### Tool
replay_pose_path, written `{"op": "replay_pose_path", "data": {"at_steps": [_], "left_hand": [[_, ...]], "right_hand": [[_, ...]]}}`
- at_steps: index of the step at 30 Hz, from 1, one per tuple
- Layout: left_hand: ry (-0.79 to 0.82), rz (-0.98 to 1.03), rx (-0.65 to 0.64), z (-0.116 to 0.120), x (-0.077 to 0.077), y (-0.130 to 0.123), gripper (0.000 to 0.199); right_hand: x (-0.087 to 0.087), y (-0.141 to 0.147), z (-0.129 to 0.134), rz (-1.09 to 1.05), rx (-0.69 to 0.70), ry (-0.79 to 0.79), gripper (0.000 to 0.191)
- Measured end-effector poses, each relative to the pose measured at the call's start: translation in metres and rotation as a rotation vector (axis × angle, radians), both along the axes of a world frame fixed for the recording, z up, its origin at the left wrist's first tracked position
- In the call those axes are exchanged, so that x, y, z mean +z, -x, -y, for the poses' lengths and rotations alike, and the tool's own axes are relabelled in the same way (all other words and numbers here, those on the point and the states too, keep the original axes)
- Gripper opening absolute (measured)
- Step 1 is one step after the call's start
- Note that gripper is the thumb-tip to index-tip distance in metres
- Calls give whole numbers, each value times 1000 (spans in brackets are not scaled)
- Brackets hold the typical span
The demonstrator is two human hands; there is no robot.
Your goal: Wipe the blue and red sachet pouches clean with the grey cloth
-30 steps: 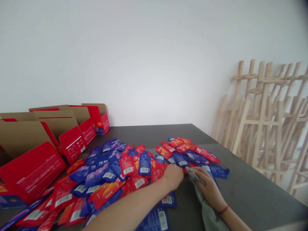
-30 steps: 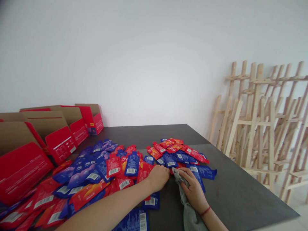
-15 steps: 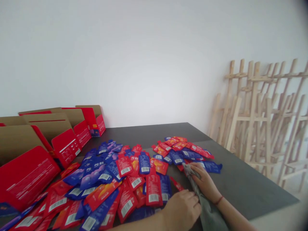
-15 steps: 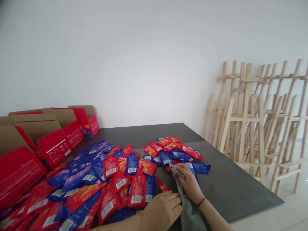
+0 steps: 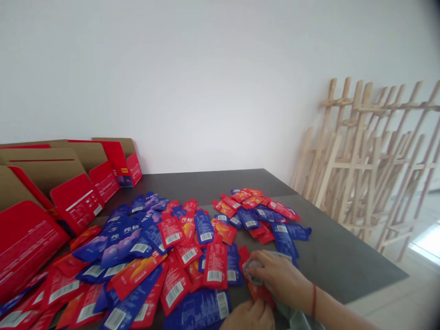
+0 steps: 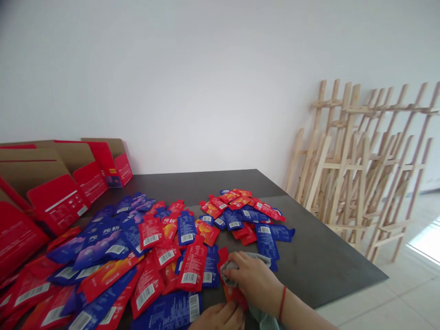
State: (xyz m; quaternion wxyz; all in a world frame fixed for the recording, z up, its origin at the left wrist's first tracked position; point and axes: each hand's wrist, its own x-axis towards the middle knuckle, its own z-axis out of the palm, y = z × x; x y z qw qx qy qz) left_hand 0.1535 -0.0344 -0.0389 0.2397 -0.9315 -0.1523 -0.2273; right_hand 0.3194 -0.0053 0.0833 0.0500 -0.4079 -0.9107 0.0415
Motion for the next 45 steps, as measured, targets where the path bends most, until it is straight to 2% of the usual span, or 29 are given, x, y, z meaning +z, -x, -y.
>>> {"op": "replay_pose_path", "data": {"at_steps": [3,7,10,14,18,22,27,30,32,35,40,42,45], "left_hand": [[-7,-52,-16,-1,7,2,17],[-74,-91,-46,0,20,7,17],[-98,-104,-45,2,22,8,16],[-113,-83,-43,2,14,1,15],[-179,43,-39,-1,11,-6,20],[-160,-4,-72,-3,16,-3,14],[-59,-119,-92,-3,12,2,10],[-48,-120,-86,-1,10,7,11],[-39,-105,-69,0,9,10,11],[-26,-53,-73,-1,7,10,10],[-11,16,-85,-6,-4,2,13],[-10,-29,-88,-7,-5,1,14],[3,-90,-83,-5,-1,2,11]], "right_hand": [[5,10,-23,63,-131,34,50],[8,9,-37,90,-110,38,50],[5,-3,-25,63,15,14,46],[-3,-24,7,6,216,7,28],[-9,-33,23,-20,246,-8,20],[-8,-18,5,7,188,-36,22],[-5,8,-35,58,-69,-55,44],[-6,4,-42,69,-136,-37,48],[-8,-8,-34,60,-102,-25,51],[-11,-32,-8,18,17,-17,50],[-17,-55,37,11,184,-40,31],[-17,-53,41,23,179,-47,29],[-16,-42,26,24,89,-50,34]]}}
